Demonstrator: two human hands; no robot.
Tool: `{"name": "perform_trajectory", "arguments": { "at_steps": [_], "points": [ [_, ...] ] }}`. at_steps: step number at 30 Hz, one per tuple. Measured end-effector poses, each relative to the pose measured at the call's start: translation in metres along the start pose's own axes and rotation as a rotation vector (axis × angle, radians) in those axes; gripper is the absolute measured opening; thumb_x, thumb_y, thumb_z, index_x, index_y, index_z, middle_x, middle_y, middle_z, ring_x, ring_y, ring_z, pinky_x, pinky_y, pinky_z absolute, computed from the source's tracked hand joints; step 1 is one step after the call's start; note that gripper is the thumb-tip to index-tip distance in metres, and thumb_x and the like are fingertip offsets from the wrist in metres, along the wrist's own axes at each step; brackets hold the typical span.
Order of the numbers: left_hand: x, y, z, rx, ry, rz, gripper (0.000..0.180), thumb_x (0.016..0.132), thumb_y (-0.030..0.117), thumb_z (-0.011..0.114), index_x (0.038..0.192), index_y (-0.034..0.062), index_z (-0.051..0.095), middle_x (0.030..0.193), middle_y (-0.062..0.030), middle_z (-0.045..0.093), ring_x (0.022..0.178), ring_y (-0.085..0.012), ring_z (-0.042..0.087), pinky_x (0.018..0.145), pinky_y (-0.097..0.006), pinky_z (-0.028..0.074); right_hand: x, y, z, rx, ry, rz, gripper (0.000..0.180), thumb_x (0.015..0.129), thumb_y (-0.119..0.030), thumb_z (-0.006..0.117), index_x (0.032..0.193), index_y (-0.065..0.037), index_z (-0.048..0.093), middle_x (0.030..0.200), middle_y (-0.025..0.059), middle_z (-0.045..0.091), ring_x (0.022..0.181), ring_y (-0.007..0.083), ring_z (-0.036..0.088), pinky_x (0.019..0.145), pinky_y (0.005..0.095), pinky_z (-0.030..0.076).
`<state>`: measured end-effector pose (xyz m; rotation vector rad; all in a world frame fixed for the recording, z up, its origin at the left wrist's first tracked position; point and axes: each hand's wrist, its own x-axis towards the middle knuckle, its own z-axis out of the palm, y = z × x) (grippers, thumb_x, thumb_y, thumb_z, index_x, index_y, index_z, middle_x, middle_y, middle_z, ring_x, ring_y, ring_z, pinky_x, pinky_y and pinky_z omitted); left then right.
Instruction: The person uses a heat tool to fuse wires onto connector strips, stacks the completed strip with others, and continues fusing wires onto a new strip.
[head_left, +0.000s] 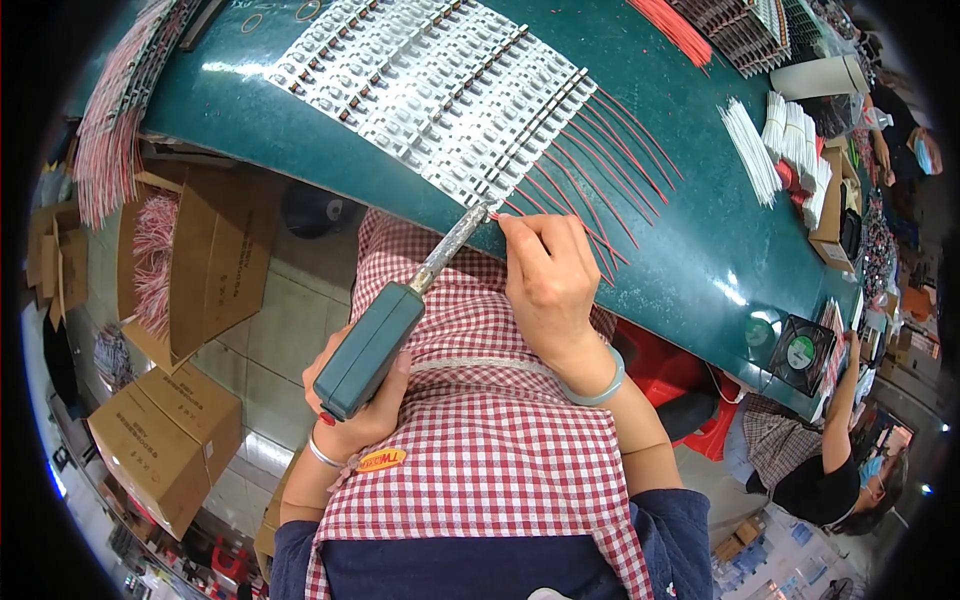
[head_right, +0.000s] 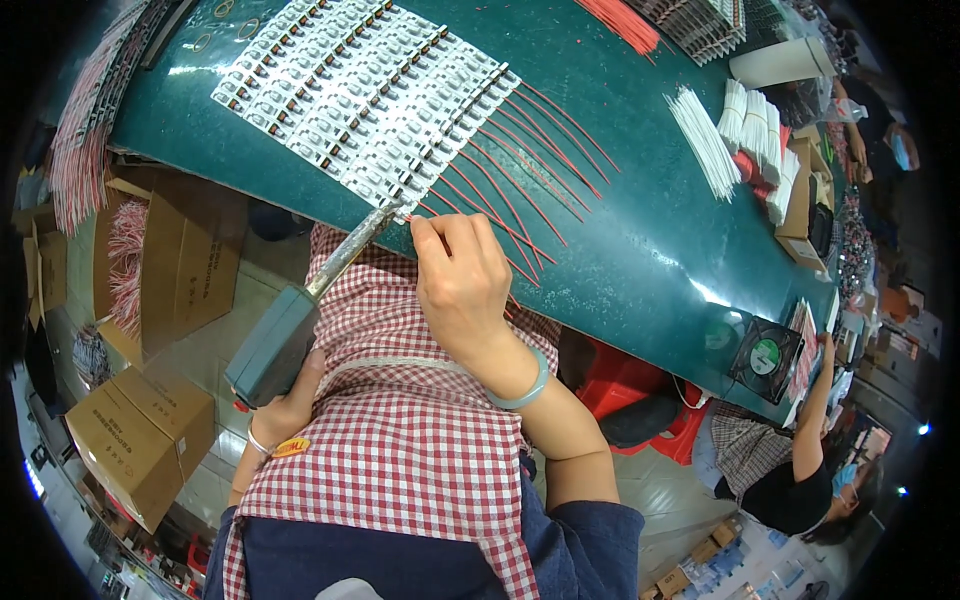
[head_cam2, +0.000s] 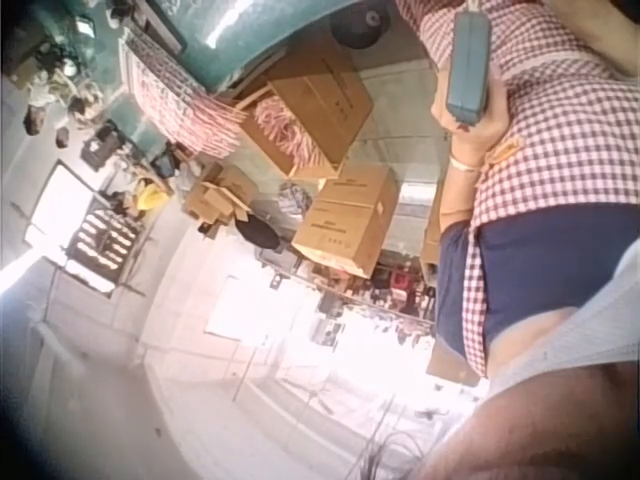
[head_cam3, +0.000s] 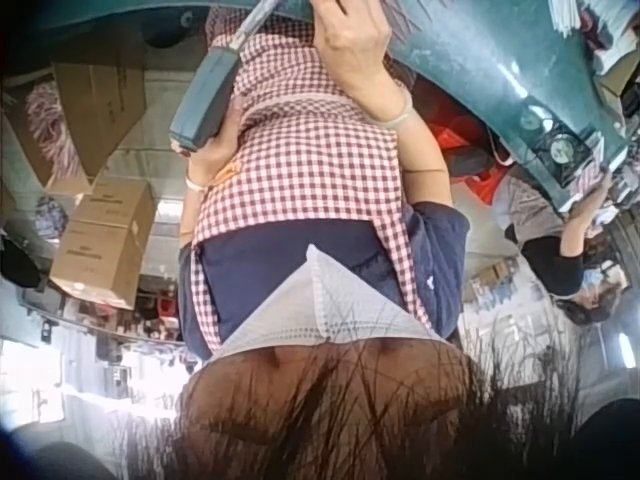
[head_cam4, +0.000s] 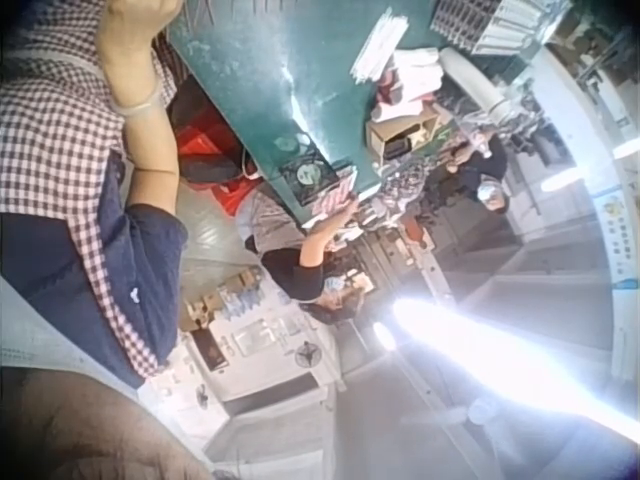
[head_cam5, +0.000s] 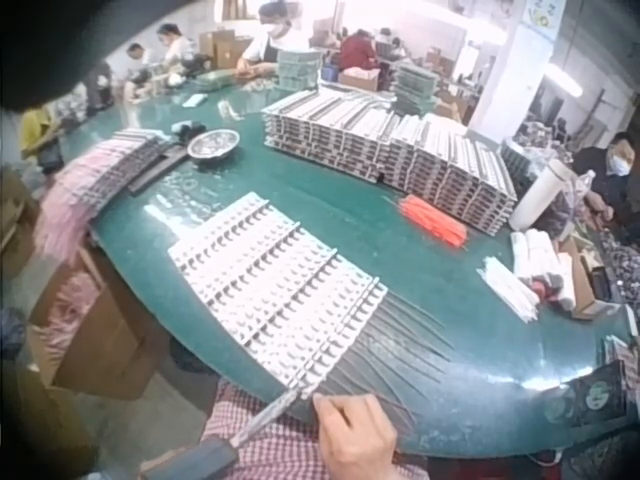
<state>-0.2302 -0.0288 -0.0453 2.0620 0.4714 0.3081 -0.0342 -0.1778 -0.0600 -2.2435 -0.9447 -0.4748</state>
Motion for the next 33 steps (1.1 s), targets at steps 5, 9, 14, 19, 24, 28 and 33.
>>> {"name": "perform_trajectory", "arguments": {
  "at_steps": [5, 9, 14, 19, 24, 28, 33],
  "points": [
    [0.005, 0.003, 0.000, 0.009, 0.018, 0.010, 0.026, 0.073, 0.002, 0.077, 0.096, -0.0052, 0.070, 0.093, -0.0185, 0.070, 0.077, -0.0274, 0.071, 0.068, -0.031, 0.056, 0.004, -0.001, 0.000, 0.016, 0.027, 0.018, 0.016, 0.072, 0.003, 0.071, 0.088, -0.001, 0.067, 0.080, 0.0062, 0.059, 0.071, 0.0219, 0.056, 0.058, 0.0326, 0.047],
    [0.017, 0.014, 0.000, -0.012, 0.056, 0.094, 0.026, 0.075, 0.003, 0.077, 0.098, -0.0056, 0.070, 0.093, -0.0174, 0.071, 0.077, -0.0256, 0.070, 0.068, -0.031, 0.055, 0.016, -0.001, -0.010, 0.146, 0.052, 0.060, 0.015, 0.072, 0.005, 0.070, 0.086, -0.002, 0.067, 0.081, 0.0071, 0.060, 0.075, 0.0247, 0.058, 0.060, 0.0341, 0.048],
    [0.033, 0.026, 0.006, -0.149, 0.155, -0.012, 0.021, 0.084, 0.003, 0.074, 0.103, -0.0057, 0.069, 0.096, -0.0112, 0.072, 0.078, -0.0181, 0.068, 0.070, -0.029, 0.054, 0.061, 0.052, -0.036, 0.134, 0.032, 0.034, 0.011, 0.078, 0.002, 0.067, 0.086, -0.004, 0.068, 0.080, 0.0100, 0.059, 0.077, 0.0288, 0.058, 0.066, 0.0391, 0.048],
    [0.045, 0.030, 0.009, -0.260, 0.157, -0.155, 0.021, 0.086, 0.002, 0.072, 0.106, -0.0063, 0.068, 0.097, -0.0104, 0.072, 0.080, -0.0167, 0.067, 0.071, -0.029, 0.054, 0.160, 0.164, -0.017, -0.110, 0.091, -0.062, 0.003, 0.081, -0.007, 0.069, 0.084, -0.008, 0.070, 0.083, 0.0100, 0.062, 0.083, 0.0297, 0.061, 0.072, 0.0409, 0.049],
    [0.048, 0.026, 0.014, -0.254, 0.145, -0.037, 0.037, 0.084, -0.006, 0.069, 0.120, -0.0038, 0.061, 0.106, -0.0074, 0.065, 0.073, -0.0091, 0.057, 0.060, -0.022, 0.046, 0.205, 0.204, 0.012, -0.244, 0.102, -0.104, 0.007, 0.079, -0.009, 0.072, 0.086, -0.007, 0.071, 0.086, 0.0083, 0.062, 0.087, 0.0283, 0.060, 0.075, 0.0404, 0.050],
    [0.049, 0.018, 0.015, -0.255, 0.153, -0.118, 0.039, 0.084, -0.007, 0.068, 0.122, -0.0044, 0.060, 0.105, -0.0077, 0.064, 0.070, -0.0087, 0.055, 0.057, -0.023, 0.044, 0.164, 0.160, -0.001, -0.054, -0.006, -0.142, 0.008, 0.080, -0.004, 0.071, 0.089, -0.006, 0.070, 0.086, 0.0091, 0.063, 0.083, 0.0288, 0.060, 0.077, 0.0374, 0.048],
    [0.052, 0.017, 0.010, -0.176, 0.138, -0.037, 0.042, 0.084, -0.002, 0.071, 0.124, -0.0056, 0.058, 0.113, -0.0124, 0.066, 0.085, -0.0153, 0.062, 0.073, -0.028, 0.052, 0.087, 0.075, -0.025, 0.258, -0.184, -0.011, 0.011, 0.074, 0.002, 0.073, 0.082, -0.002, 0.066, 0.081, 0.0102, 0.057, 0.079, 0.0288, 0.056, 0.068, 0.0379, 0.046]
  ]
}}
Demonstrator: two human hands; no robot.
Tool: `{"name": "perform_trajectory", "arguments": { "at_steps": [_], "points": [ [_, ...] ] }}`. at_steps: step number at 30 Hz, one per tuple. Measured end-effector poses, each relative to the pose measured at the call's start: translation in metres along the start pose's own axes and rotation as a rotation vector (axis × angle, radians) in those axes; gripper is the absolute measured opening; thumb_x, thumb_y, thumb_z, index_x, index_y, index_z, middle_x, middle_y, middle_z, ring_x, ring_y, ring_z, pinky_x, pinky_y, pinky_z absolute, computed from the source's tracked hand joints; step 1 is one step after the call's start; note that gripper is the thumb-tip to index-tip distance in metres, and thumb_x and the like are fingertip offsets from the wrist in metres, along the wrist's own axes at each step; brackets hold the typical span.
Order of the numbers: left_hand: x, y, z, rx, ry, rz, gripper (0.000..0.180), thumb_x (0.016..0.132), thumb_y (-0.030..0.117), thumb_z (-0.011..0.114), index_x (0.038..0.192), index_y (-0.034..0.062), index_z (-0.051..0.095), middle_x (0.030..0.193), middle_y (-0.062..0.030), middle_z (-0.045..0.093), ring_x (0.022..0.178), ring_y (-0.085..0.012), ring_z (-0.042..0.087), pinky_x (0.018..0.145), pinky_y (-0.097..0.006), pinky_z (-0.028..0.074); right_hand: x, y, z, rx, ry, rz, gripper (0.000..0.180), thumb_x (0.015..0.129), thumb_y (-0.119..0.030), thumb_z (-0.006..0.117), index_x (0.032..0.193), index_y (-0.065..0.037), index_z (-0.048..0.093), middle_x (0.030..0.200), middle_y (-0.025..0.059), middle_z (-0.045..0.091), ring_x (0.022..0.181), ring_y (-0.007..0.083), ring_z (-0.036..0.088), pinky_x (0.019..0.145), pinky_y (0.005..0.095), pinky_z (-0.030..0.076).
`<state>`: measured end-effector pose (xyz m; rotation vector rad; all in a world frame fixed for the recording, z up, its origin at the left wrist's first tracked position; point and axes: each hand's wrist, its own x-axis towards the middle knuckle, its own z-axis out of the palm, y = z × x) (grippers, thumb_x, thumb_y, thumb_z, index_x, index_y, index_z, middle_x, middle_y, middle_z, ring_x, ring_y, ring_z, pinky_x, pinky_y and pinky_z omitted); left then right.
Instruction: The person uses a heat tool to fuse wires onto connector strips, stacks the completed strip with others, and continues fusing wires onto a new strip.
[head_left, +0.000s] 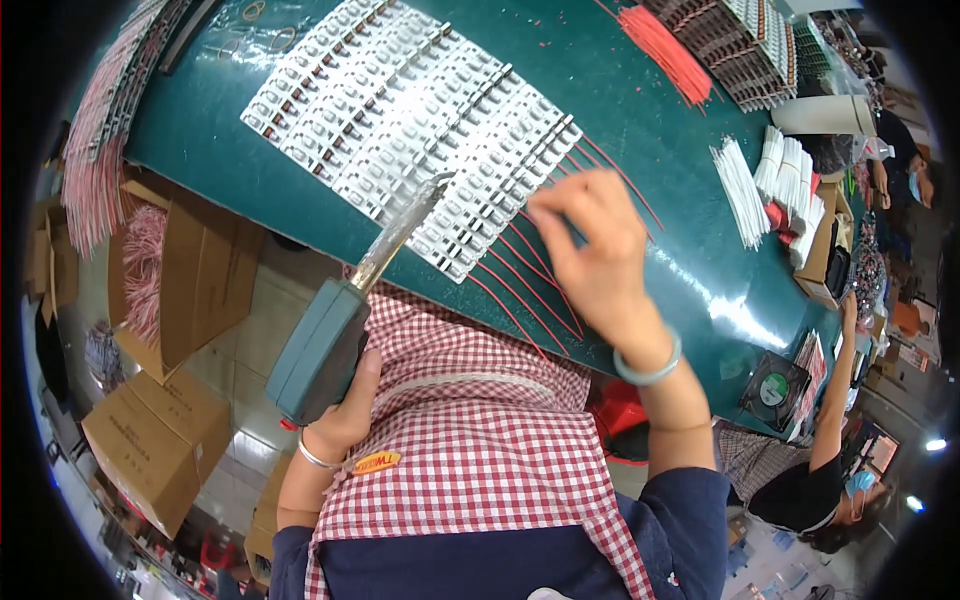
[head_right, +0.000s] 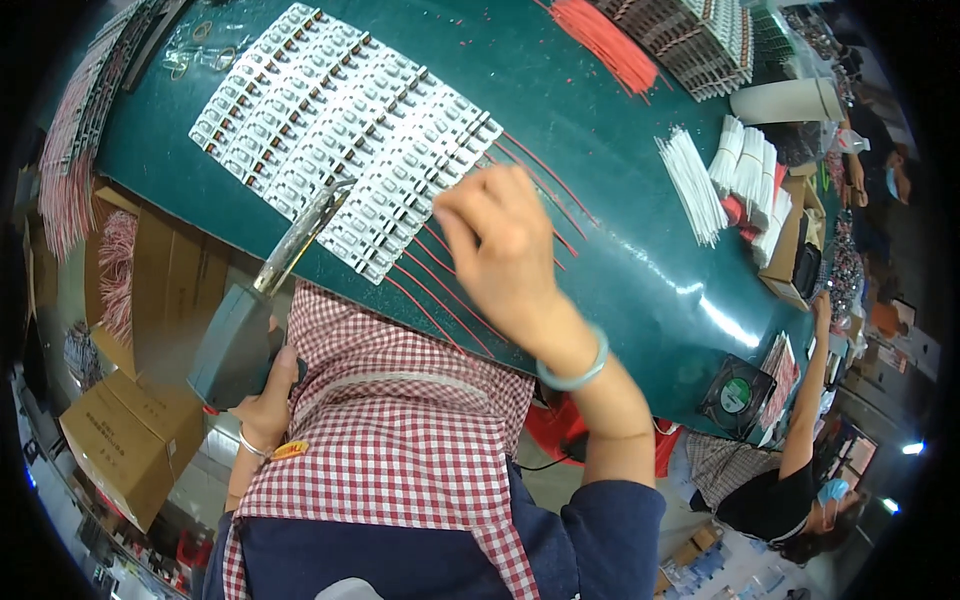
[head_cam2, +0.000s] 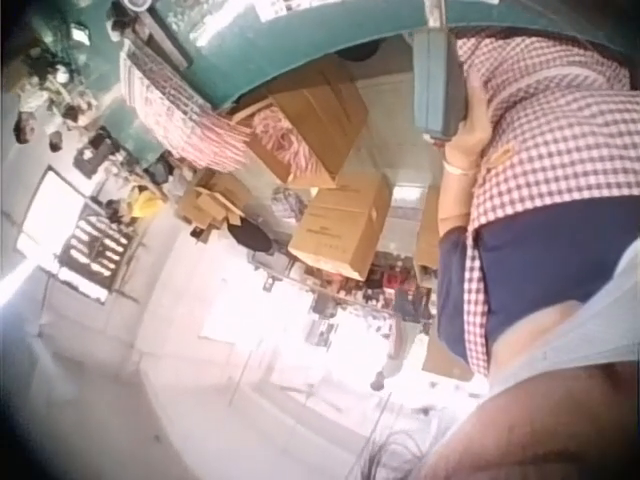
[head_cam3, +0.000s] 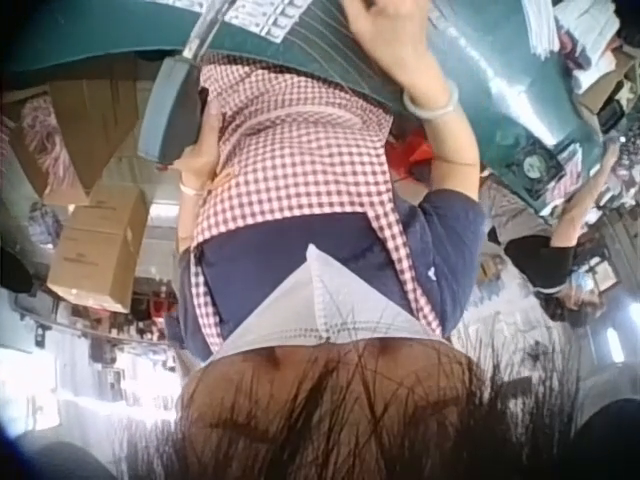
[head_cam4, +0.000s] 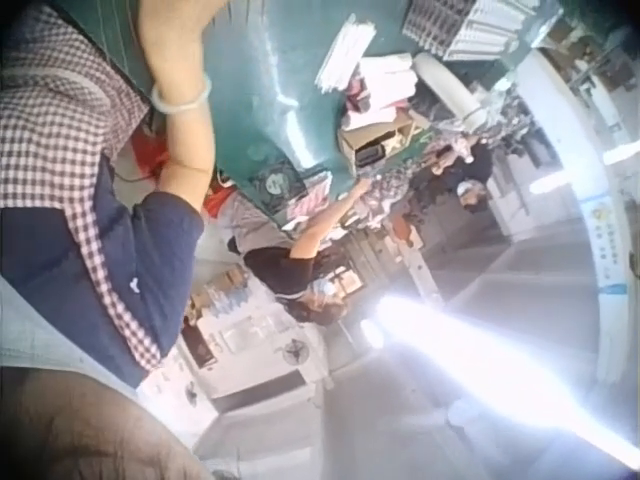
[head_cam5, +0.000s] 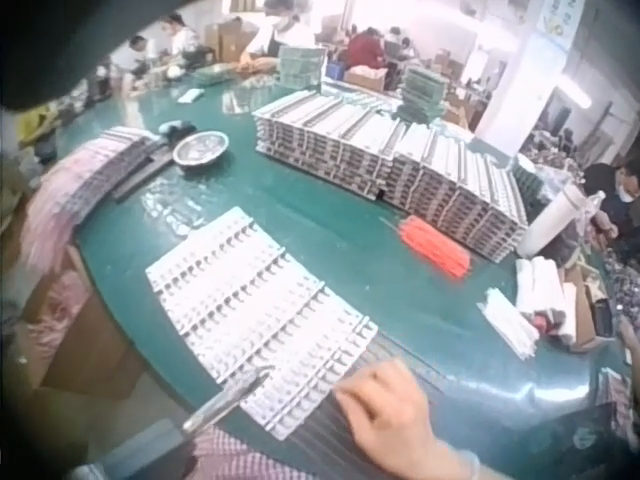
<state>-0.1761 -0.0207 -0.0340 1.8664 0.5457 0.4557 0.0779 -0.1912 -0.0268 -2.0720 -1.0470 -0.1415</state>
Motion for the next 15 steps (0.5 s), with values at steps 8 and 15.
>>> {"name": "perform_trajectory", "arguments": {
  "at_steps": [8, 15],
  "points": [
    [-0.006, 0.006, -0.005, 0.006, -0.112, -0.034, 0.039, 0.084, 0.000, 0.072, 0.121, -0.0049, 0.061, 0.117, -0.0136, 0.066, 0.102, -0.0202, 0.063, 0.091, -0.032, 0.050, -0.045, -0.039, 0.027, 0.066, -0.003, 0.212, 0.013, 0.075, 0.002, 0.074, 0.084, -0.002, 0.065, 0.084, 0.0079, 0.055, 0.078, 0.0253, 0.053, 0.066, 0.0361, 0.045],
    [-0.018, 0.002, -0.007, 0.186, -0.109, 0.014, 0.027, 0.080, 0.006, 0.076, 0.105, -0.0036, 0.069, 0.093, -0.0138, 0.071, 0.082, -0.0240, 0.069, 0.073, -0.031, 0.054, -0.051, -0.044, 0.040, -0.028, 0.027, 0.206, 0.015, 0.074, 0.000, 0.075, 0.082, -0.004, 0.063, 0.084, 0.0075, 0.055, 0.080, 0.0259, 0.052, 0.068, 0.0371, 0.043]
  ]
}}
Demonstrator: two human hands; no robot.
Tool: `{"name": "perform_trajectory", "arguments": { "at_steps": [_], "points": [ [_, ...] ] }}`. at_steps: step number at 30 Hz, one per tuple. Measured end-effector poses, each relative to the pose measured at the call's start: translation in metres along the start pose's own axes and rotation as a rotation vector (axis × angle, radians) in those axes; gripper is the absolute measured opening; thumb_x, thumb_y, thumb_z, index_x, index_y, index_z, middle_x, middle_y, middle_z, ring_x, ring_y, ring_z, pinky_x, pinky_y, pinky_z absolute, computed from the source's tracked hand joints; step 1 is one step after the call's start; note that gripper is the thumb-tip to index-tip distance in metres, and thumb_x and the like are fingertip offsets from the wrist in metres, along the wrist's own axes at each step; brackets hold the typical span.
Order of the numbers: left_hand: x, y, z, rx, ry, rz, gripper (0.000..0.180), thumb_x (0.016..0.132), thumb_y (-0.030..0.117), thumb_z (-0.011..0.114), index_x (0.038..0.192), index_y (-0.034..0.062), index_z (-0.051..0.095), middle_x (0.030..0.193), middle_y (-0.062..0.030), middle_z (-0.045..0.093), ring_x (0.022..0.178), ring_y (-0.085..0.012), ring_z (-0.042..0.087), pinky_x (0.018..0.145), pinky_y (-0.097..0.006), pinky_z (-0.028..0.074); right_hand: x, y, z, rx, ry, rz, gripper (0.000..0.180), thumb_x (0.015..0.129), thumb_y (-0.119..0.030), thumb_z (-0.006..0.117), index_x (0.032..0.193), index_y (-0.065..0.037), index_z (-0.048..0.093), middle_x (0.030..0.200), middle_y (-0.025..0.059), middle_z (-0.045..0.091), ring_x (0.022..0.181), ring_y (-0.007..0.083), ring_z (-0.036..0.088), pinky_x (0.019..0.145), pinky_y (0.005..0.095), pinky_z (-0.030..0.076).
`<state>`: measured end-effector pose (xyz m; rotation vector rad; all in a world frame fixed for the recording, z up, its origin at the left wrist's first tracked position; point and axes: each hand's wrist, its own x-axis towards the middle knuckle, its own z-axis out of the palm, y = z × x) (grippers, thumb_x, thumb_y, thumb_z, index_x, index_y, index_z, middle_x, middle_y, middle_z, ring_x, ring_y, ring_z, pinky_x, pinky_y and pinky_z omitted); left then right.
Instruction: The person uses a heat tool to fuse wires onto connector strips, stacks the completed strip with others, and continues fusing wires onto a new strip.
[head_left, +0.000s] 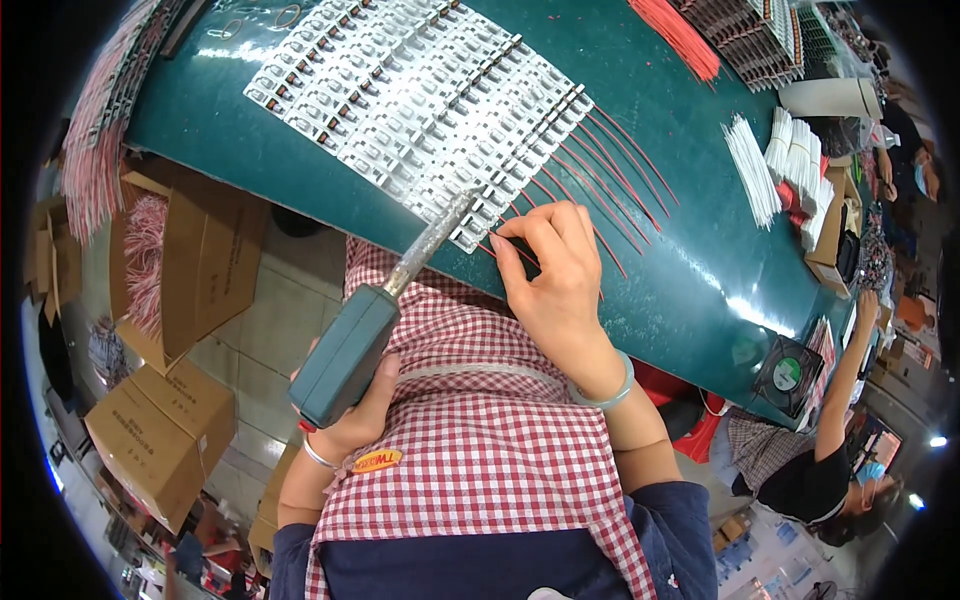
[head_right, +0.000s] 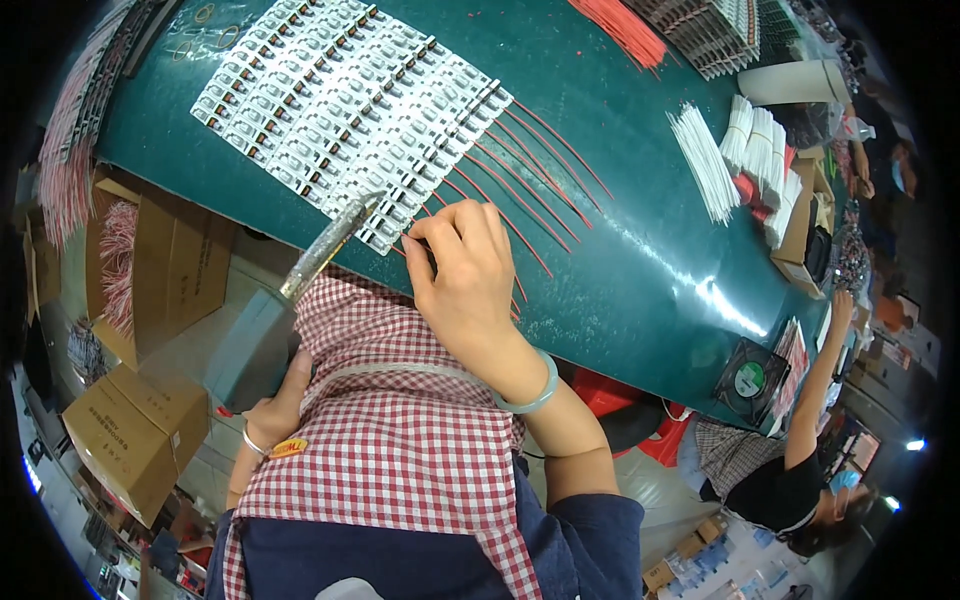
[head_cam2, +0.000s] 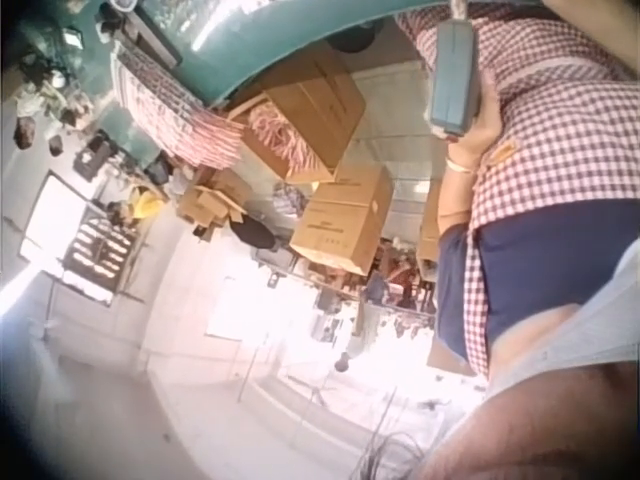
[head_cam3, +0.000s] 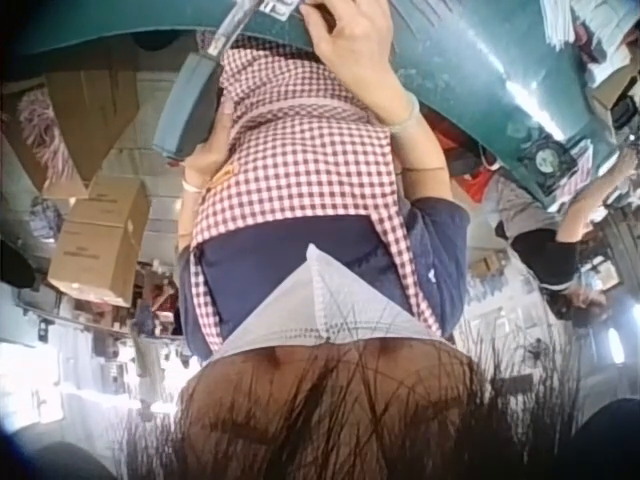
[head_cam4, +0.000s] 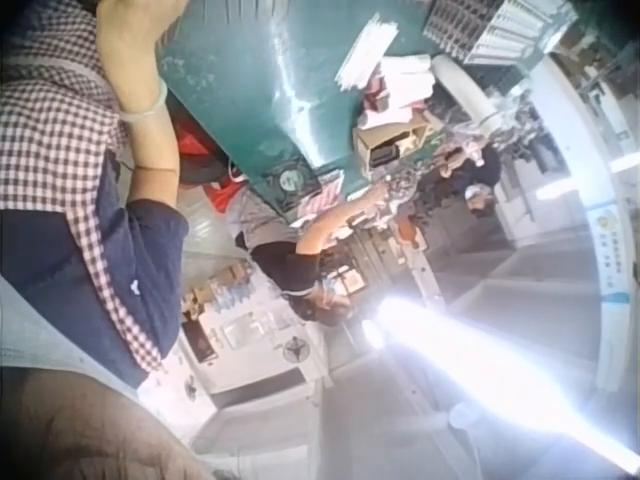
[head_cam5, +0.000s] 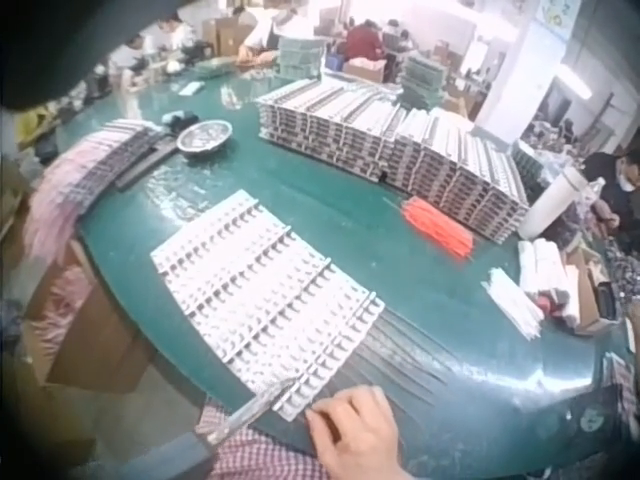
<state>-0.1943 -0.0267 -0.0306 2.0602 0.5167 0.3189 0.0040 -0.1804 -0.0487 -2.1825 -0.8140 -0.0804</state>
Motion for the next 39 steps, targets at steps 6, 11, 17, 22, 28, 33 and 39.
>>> {"name": "perform_trajectory", "arguments": {
  "at_steps": [6, 11, 17, 22, 28, 33, 39],
  "points": [
    [-0.011, -0.009, 0.003, -0.004, -0.014, -0.006, 0.024, 0.073, 0.005, 0.077, 0.094, -0.0033, 0.070, 0.090, -0.0167, 0.070, 0.073, -0.0265, 0.070, 0.064, -0.032, 0.055, -0.002, 0.000, 0.006, -0.002, 0.022, -0.003, 0.015, 0.073, 0.001, 0.073, 0.080, -0.005, 0.061, 0.083, 0.0070, 0.054, 0.080, 0.0260, 0.052, 0.068, 0.0383, 0.040],
    [-0.009, -0.004, 0.000, 0.096, -0.041, 0.108, 0.023, 0.072, 0.003, 0.076, 0.093, -0.0042, 0.070, 0.089, -0.0169, 0.070, 0.073, -0.0267, 0.071, 0.065, -0.031, 0.057, -0.003, 0.001, 0.009, -0.002, 0.024, 0.010, 0.016, 0.071, -0.001, 0.073, 0.079, -0.006, 0.059, 0.082, 0.0064, 0.052, 0.079, 0.0256, 0.051, 0.068, 0.0380, 0.038],
    [0.000, 0.006, 0.001, 0.131, -0.026, 0.198, 0.020, 0.073, 0.003, 0.075, 0.090, -0.0039, 0.070, 0.088, -0.0162, 0.069, 0.071, -0.0258, 0.070, 0.063, -0.031, 0.056, -0.003, 0.002, 0.009, -0.014, 0.015, 0.019, 0.016, 0.071, -0.003, 0.073, 0.077, -0.007, 0.059, 0.082, 0.0062, 0.052, 0.080, 0.0256, 0.051, 0.068, 0.0380, 0.038],
    [0.002, 0.010, 0.001, 0.142, -0.019, 0.192, 0.019, 0.072, 0.003, 0.075, 0.090, -0.0039, 0.070, 0.088, -0.0158, 0.069, 0.070, -0.0260, 0.070, 0.062, -0.031, 0.056, -0.003, 0.001, 0.008, -0.017, 0.009, 0.039, 0.015, 0.071, -0.003, 0.073, 0.076, -0.006, 0.059, 0.081, 0.0064, 0.053, 0.080, 0.0259, 0.051, 0.068, 0.0382, 0.038],
    [-0.007, 0.000, 0.001, 0.116, -0.006, 0.177, 0.021, 0.072, 0.003, 0.075, 0.092, -0.0037, 0.070, 0.091, -0.0171, 0.069, 0.073, -0.0266, 0.071, 0.064, -0.031, 0.056, -0.002, 0.000, 0.007, -0.027, 0.001, 0.044, 0.013, 0.071, -0.003, 0.073, 0.075, -0.006, 0.060, 0.081, 0.0069, 0.053, 0.079, 0.0265, 0.052, 0.069, 0.0387, 0.039],
    [-0.021, -0.013, 0.002, 0.050, -0.024, 0.035, 0.023, 0.072, 0.003, 0.075, 0.093, -0.0040, 0.070, 0.091, -0.0184, 0.070, 0.074, -0.0272, 0.071, 0.065, -0.031, 0.057, -0.001, -0.002, 0.006, -0.032, -0.013, 0.069, 0.012, 0.072, -0.003, 0.072, 0.075, -0.005, 0.060, 0.082, 0.0074, 0.053, 0.080, 0.0268, 0.052, 0.070, 0.0387, 0.040],
    [-0.028, -0.021, 0.001, 0.032, -0.028, 0.035, 0.025, 0.072, 0.003, 0.075, 0.095, -0.0043, 0.070, 0.091, -0.0186, 0.070, 0.074, -0.0278, 0.071, 0.065, -0.031, 0.057, -0.001, -0.002, 0.003, -0.001, -0.016, 0.072, 0.015, 0.073, -0.002, 0.073, 0.081, -0.005, 0.061, 0.084, 0.0074, 0.054, 0.083, 0.0268, 0.052, 0.071, 0.0380, 0.041]
  ]
}}
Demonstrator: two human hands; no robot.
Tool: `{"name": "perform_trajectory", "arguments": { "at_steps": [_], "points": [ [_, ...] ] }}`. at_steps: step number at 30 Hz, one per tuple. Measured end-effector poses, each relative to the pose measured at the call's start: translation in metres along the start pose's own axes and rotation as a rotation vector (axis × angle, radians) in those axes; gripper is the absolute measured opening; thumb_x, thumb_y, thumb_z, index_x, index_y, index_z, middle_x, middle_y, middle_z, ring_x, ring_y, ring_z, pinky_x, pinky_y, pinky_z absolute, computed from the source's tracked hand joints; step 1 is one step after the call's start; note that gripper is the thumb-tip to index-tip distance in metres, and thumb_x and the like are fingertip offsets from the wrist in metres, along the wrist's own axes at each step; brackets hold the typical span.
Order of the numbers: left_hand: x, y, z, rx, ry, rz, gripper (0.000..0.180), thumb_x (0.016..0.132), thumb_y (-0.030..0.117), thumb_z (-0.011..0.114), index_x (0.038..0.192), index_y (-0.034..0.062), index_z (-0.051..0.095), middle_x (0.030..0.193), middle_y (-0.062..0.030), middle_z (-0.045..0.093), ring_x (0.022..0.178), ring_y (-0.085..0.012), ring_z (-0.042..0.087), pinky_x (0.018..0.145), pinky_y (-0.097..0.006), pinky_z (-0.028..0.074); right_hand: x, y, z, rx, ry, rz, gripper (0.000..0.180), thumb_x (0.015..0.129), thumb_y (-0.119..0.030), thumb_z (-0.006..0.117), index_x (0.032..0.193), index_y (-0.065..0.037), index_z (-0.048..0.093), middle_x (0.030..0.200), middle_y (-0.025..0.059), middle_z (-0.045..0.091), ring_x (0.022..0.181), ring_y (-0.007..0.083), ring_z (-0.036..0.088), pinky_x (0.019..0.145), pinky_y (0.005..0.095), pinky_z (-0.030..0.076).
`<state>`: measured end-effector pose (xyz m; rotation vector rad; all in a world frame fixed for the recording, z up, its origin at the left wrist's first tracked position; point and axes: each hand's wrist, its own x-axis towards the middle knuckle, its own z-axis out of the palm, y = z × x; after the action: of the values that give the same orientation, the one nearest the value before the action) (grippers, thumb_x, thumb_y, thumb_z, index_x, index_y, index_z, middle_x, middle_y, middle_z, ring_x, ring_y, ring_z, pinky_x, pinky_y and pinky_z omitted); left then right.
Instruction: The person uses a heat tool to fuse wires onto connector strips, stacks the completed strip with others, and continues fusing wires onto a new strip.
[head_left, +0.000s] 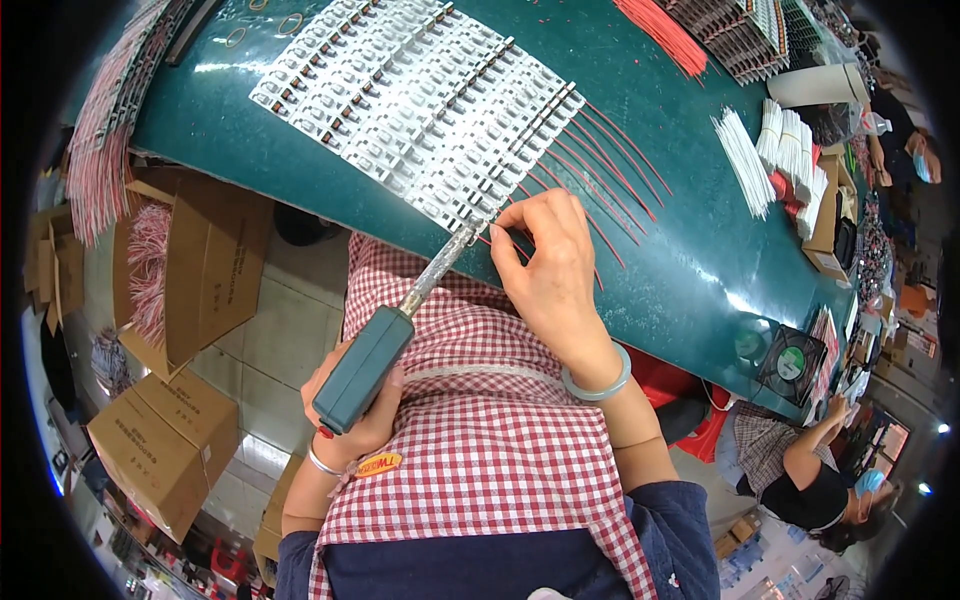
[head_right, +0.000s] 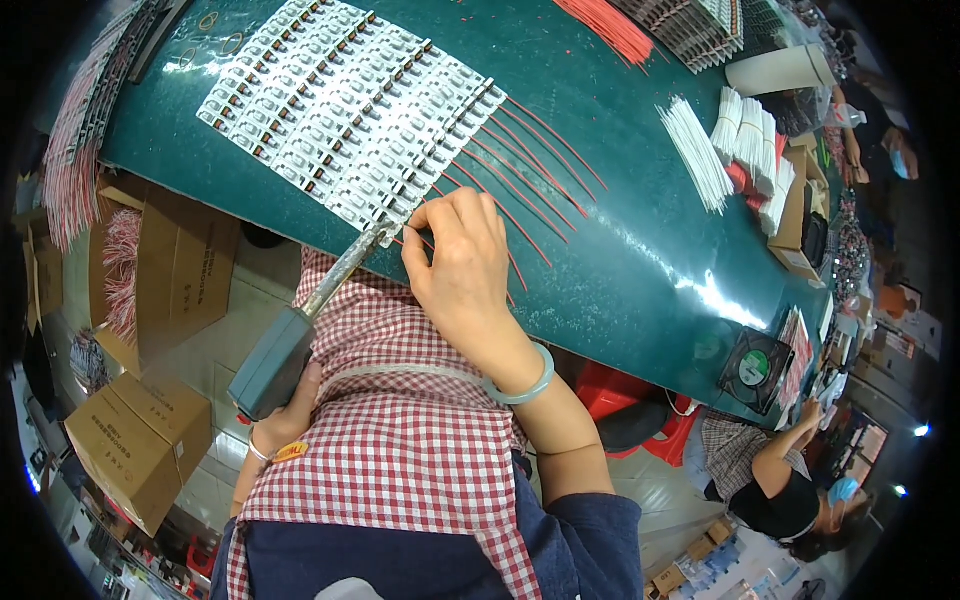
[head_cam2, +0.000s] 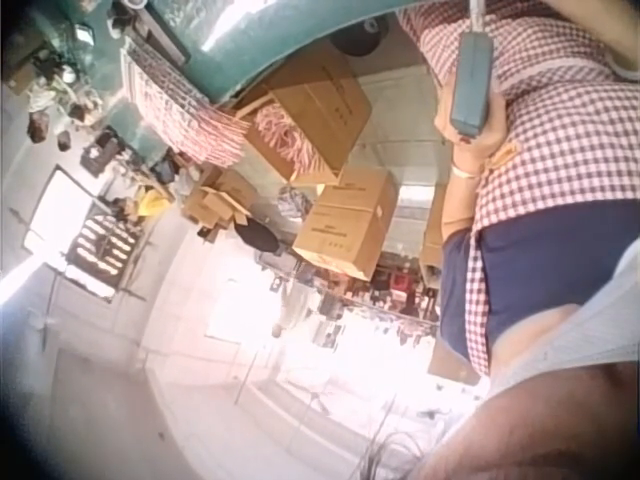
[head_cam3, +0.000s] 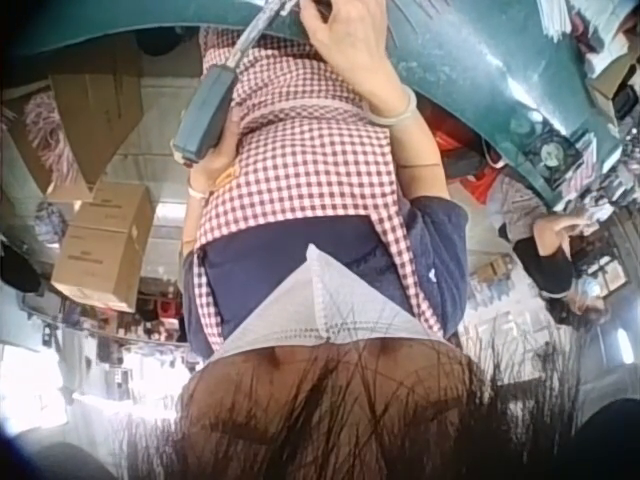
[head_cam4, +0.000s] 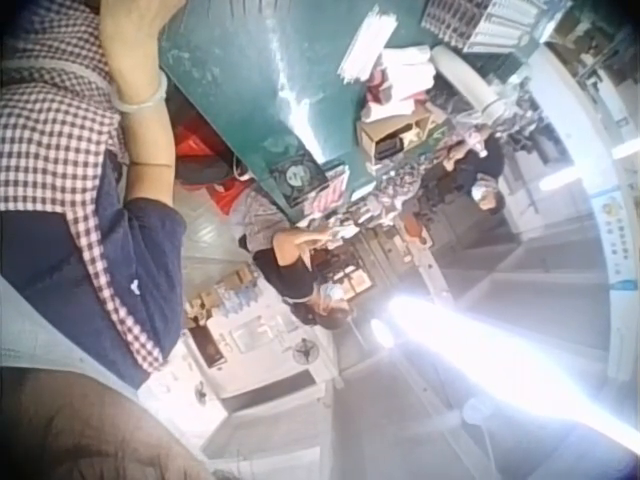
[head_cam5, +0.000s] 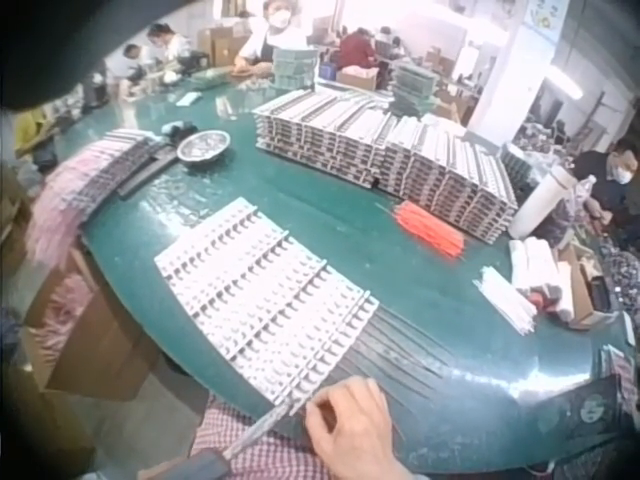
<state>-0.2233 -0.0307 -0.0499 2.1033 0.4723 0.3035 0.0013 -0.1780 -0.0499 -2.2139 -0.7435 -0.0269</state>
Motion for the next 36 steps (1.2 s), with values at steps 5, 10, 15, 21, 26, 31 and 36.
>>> {"name": "perform_trajectory", "arguments": {
  "at_steps": [5, 10, 15, 21, 26, 31, 36],
  "points": [
    [-0.002, 0.001, -0.002, 0.032, 0.005, 0.005, 0.025, 0.072, 0.002, 0.075, 0.096, -0.0047, 0.070, 0.091, -0.0185, 0.070, 0.074, -0.0281, 0.071, 0.066, -0.031, 0.057, -0.007, -0.006, -0.002, 0.055, 0.005, -0.025, 0.016, 0.073, -0.003, 0.074, 0.084, -0.006, 0.062, 0.087, 0.0068, 0.054, 0.085, 0.0262, 0.052, 0.073, 0.0382, 0.040],
    [0.000, 0.004, -0.004, 0.015, 0.010, 0.016, 0.025, 0.071, 0.002, 0.076, 0.094, -0.0048, 0.070, 0.092, -0.0183, 0.070, 0.074, -0.0277, 0.071, 0.065, -0.031, 0.056, -0.009, -0.009, 0.002, 0.009, -0.014, -0.028, 0.015, 0.074, -0.003, 0.073, 0.083, -0.007, 0.062, 0.088, 0.0063, 0.054, 0.086, 0.0261, 0.052, 0.074, 0.0390, 0.039],
    [0.005, 0.009, -0.005, 0.031, 0.007, 0.054, 0.024, 0.071, 0.002, 0.076, 0.093, -0.0052, 0.069, 0.091, -0.0179, 0.069, 0.073, -0.0272, 0.070, 0.065, -0.031, 0.056, -0.009, -0.009, 0.003, -0.049, -0.011, -0.047, 0.014, 0.073, -0.003, 0.072, 0.081, -0.006, 0.060, 0.086, 0.0067, 0.053, 0.084, 0.0263, 0.051, 0.072, 0.0391, 0.037],
    [0.012, 0.017, -0.004, 0.062, 0.017, 0.112, 0.021, 0.071, 0.001, 0.076, 0.090, -0.0056, 0.069, 0.089, -0.0174, 0.069, 0.072, -0.0270, 0.070, 0.064, -0.031, 0.056, -0.010, -0.009, 0.005, -0.061, -0.013, -0.036, 0.014, 0.073, -0.003, 0.072, 0.079, -0.006, 0.060, 0.085, 0.0073, 0.052, 0.084, 0.0265, 0.051, 0.071, 0.0390, 0.037],
    [0.013, 0.018, -0.005, 0.052, 0.024, 0.115, 0.022, 0.071, 0.000, 0.075, 0.090, -0.0060, 0.069, 0.090, -0.0177, 0.069, 0.072, -0.0270, 0.070, 0.064, -0.031, 0.056, -0.010, -0.010, 0.005, -0.069, -0.013, -0.042, 0.013, 0.073, -0.004, 0.072, 0.078, -0.006, 0.060, 0.085, 0.0074, 0.052, 0.084, 0.0266, 0.051, 0.071, 0.0390, 0.037],
    [0.004, 0.011, -0.004, 0.007, 0.022, 0.030, 0.022, 0.072, 0.001, 0.075, 0.093, -0.0055, 0.069, 0.090, -0.0177, 0.069, 0.074, -0.0274, 0.070, 0.066, -0.032, 0.056, -0.009, -0.010, 0.004, -0.075, -0.017, -0.040, 0.013, 0.073, -0.003, 0.071, 0.078, -0.006, 0.060, 0.084, 0.0075, 0.052, 0.084, 0.0266, 0.051, 0.071, 0.0393, 0.037],
    [-0.006, 0.003, -0.010, -0.055, 0.018, -0.127, 0.025, 0.077, 0.003, 0.075, 0.100, -0.0050, 0.069, 0.094, -0.0168, 0.069, 0.079, -0.0282, 0.070, 0.070, -0.031, 0.055, -0.010, -0.010, 0.004, -0.073, -0.035, -0.015, 0.013, 0.073, -0.003, 0.071, 0.078, -0.006, 0.060, 0.084, 0.0077, 0.052, 0.084, 0.0272, 0.051, 0.072, 0.0398, 0.037]
  ]
}}
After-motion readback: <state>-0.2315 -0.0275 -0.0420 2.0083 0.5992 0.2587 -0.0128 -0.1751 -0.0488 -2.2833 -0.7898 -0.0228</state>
